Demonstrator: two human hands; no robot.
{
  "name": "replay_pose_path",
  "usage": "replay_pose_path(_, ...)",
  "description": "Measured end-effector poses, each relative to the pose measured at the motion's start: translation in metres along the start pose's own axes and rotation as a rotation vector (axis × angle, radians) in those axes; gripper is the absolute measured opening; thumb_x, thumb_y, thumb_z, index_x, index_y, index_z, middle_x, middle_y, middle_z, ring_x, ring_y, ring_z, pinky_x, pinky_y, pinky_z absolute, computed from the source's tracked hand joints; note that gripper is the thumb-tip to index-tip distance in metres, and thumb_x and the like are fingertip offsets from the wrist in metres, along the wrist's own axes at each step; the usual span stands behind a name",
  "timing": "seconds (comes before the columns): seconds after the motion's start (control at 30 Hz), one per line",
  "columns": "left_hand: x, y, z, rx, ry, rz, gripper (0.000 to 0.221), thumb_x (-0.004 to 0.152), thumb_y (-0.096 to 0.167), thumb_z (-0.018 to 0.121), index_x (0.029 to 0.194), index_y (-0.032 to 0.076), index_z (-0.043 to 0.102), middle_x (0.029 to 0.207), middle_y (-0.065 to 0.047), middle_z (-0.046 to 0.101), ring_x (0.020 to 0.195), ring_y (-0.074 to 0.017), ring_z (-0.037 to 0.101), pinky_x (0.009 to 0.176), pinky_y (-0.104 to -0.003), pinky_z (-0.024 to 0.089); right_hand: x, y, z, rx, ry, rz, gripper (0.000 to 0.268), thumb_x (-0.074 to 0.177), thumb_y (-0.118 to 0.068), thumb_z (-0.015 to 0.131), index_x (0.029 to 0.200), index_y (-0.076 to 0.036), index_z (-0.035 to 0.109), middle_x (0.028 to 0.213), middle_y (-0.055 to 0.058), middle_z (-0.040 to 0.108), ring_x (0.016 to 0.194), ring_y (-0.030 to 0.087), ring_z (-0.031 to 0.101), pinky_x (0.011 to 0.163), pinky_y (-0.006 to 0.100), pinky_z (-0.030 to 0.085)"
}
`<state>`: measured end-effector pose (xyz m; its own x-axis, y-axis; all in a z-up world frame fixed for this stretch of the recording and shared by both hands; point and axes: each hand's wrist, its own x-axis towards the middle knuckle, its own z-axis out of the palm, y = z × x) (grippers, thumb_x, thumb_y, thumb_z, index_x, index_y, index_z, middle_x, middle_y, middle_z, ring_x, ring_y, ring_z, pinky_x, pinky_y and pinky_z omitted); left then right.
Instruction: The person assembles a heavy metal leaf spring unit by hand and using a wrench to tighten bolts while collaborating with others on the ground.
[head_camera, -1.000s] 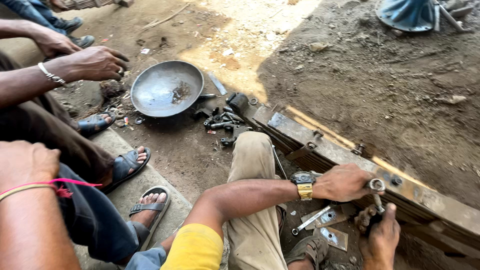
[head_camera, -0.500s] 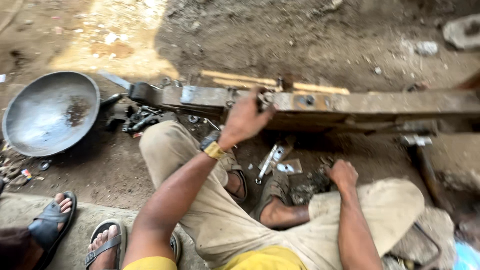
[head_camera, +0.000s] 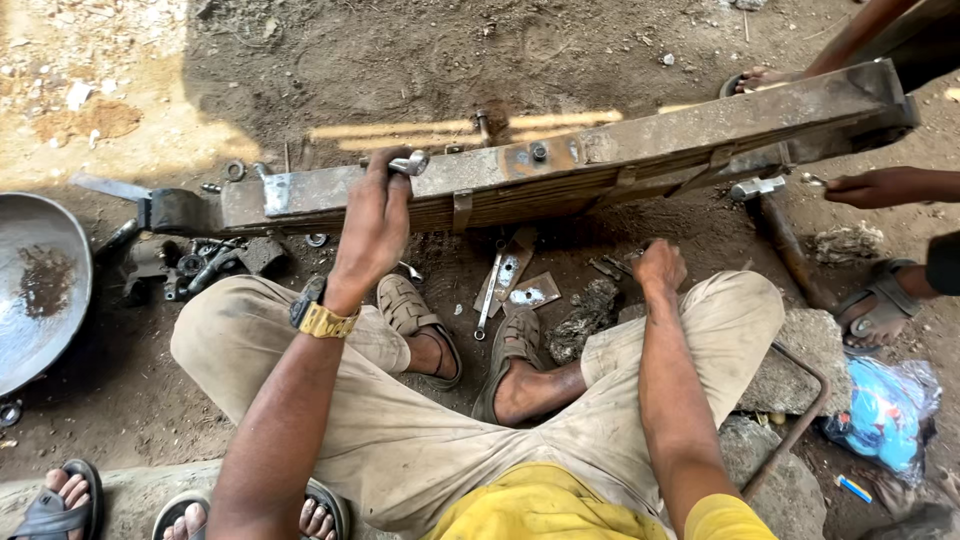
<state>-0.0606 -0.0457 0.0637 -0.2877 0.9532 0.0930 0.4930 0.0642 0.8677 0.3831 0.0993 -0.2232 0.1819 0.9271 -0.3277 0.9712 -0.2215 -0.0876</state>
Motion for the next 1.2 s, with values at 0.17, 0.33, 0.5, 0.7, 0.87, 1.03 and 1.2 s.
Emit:
replay_pose_path(0.17, 0.003, 0.008, -0.006, -0.028, -0.009, -0.083, 0.036, 0.107, 0.015, 0.039, 0.136, 0.0, 0.055, 0.085, -0.004, 0.061, 0.06, -0.0097, 0.048, 0.052, -0.03, 0.043, 0.011, -0.001, 0.004, 0.148, -0.007, 0.069, 0.04, 0.082, -0.031, 0.083, 0.115, -0.01, 0.075, 0.124, 0.019, 0.07, 0.119, 0.036, 0.063, 0.1, 0.048, 0.051)
replay_pose_path(0.33, -0.001, 0.015, -0.012, -0.036, 0.006, -0.053, 0.034, 0.108, 0.015, 0.04, 0.134, 0.0, 0.056, 0.085, -0.003, 0.059, 0.064, -0.0091, 0.049, 0.053, -0.029, 0.043, 0.007, -0.006, 0.044, 0.041, -0.085, 0.04, 0.028, 0.094, -0.021, 0.07, 0.116, -0.004, 0.075, 0.123, 0.023, 0.071, 0.116, 0.038, 0.067, 0.098, 0.049, 0.055)
replay_pose_path(0.5, -0.004, 0.012, -0.017, -0.109, 0.023, -0.156, 0.035, 0.104, 0.015, 0.043, 0.134, 0.002, 0.057, 0.085, -0.004, 0.059, 0.066, -0.0123, 0.052, 0.056, -0.032, 0.045, 0.013, -0.024, 0.079, -0.141, -0.127, -0.234, 0.033, 0.102, -0.023, 0.052, 0.124, -0.008, 0.072, 0.135, 0.025, 0.063, 0.124, 0.039, 0.062, 0.104, 0.049, 0.051)
replay_pose_path(0.7, -0.001, 0.006, -0.017, 0.018, 0.065, -0.099, 0.033, 0.105, 0.013, 0.045, 0.132, -0.001, 0.06, 0.096, -0.009, 0.067, 0.087, -0.0175, 0.061, 0.077, -0.033, 0.05, 0.009, -0.035, 0.09, -0.334, -0.186, -0.161, 0.038, 0.102, -0.024, 0.053, 0.136, -0.012, 0.063, 0.152, 0.023, 0.046, 0.137, 0.042, 0.048, 0.104, 0.059, 0.048)
replay_pose_path(0.87, 0.01, 0.003, -0.004, -0.143, 0.007, -0.149, 0.035, 0.105, 0.01, 0.042, 0.133, -0.004, 0.057, 0.093, -0.006, 0.061, 0.078, -0.0115, 0.055, 0.067, -0.026, 0.046, 0.02, -0.041, 0.092, -0.362, -0.297, -0.191, 0.032, 0.107, -0.029, 0.05, 0.122, -0.012, 0.073, 0.128, 0.014, 0.069, 0.118, 0.034, 0.067, 0.092, 0.049, 0.059)
replay_pose_path(1.03, 0.017, 0.017, 0.002, -0.103, -0.033, -0.399, 0.044, 0.104, 0.005, 0.04, 0.147, 0.004, 0.049, 0.093, -0.007, 0.065, 0.064, -0.0123, 0.049, 0.052, -0.028, 0.04, 0.023, -0.042, 0.099, 0.736, -0.222, 0.215, 0.033, 0.107, -0.028, 0.055, 0.11, 0.002, 0.07, 0.11, 0.016, 0.073, 0.1, 0.026, 0.07, 0.085, 0.042, 0.053)
replay_pose_path(1.2, 0.024, 0.032, 0.006, -0.181, -0.079, -0.244, 0.039, 0.106, -0.001, 0.037, 0.141, -0.002, 0.055, 0.093, -0.005, 0.061, 0.073, -0.007, 0.049, 0.062, -0.022, 0.041, 0.035, -0.046, 0.048, 0.317, -0.006, -0.124, 0.058, 0.092, -0.022, 0.068, 0.136, 0.01, 0.046, 0.1, 0.023, 0.07, 0.093, 0.037, 0.066, 0.079, 0.053, 0.054)
